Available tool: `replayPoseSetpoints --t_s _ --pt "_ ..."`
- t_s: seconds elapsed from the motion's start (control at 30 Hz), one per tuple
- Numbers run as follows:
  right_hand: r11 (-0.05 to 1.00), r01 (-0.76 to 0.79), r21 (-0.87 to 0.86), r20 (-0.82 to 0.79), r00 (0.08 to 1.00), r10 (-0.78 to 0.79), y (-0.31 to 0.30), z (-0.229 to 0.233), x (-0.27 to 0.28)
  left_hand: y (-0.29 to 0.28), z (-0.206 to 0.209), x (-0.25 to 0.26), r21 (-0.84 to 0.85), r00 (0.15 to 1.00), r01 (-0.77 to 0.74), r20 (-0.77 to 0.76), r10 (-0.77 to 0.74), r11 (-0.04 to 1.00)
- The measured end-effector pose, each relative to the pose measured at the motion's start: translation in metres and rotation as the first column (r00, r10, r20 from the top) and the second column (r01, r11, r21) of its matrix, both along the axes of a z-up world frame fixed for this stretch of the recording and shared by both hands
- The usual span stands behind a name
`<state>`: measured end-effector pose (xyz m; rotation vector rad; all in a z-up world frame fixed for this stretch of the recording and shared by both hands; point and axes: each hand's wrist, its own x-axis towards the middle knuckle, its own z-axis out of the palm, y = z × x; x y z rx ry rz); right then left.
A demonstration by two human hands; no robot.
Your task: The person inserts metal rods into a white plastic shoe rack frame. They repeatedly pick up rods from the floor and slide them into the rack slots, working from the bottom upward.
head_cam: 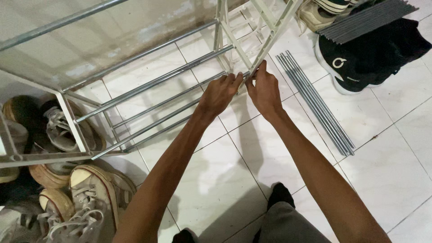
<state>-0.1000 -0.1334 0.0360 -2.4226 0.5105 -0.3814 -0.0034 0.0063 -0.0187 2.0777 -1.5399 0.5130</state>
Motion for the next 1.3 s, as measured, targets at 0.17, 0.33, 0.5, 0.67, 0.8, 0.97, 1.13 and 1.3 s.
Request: replayPoseSetpoints --t_s 0.17,0.33,0.5,0.67,0.8,0.97,1.13,1.3 --pt "1.0 0.002 -0.017 -0.001 1.0 -0.002 0.002 0.004 0.0 0.0 0.006 0.005 0.014 0.977 0.035 -0.212 -0.032 0.999" --pt "1.0 -0.003 -0.007 -0.003 1.0 0.003 0.002 0.005 0.001 0.002 0.018 0.009 -0.073 0.943 0.063 -0.323 -0.083 0.995" --pt "1.0 0.009 0.006 -0.004 1.0 -0.009 0.005 0.004 0.002 0.01 0.033 0.014 -0.118 0.773 0.075 -0.621 -0.133 0.99" --pt "0.999 0.047 -0.023 -0.022 0.999 -0.047 0.007 0.001 0.004 0.004 0.033 0.007 -0.083 0.894 -0.009 -0.448 -0.029 0.997" --pt "0.999 0.045 -0.014 -0.023 0.999 -0.045 0.007 -0.001 0.002 0.006 0.022 0.0 -0.068 0.996 -0.012 -0.086 0.006 0.998" --pt "0.999 0.038 -0.012 -0.021 0.999 -0.038 0.007 0.0 0.002 0.0 0.007 0.001 0.023 0.996 -0.023 0.091 0.021 0.999" --pt "1.0 -0.006 -0.031 0.047 0.999 0.008 0.005 -0.001 0.003 -0.002 0.003 0.008 -0.014 0.993 0.037 -0.113 -0.039 0.999" --pt "0.999 0.006 -0.035 -0.021 1.0 -0.007 0.006 -0.001 0.004 0.002 0.019 0.01 -0.105 0.928 0.051 -0.363 -0.086 0.993"
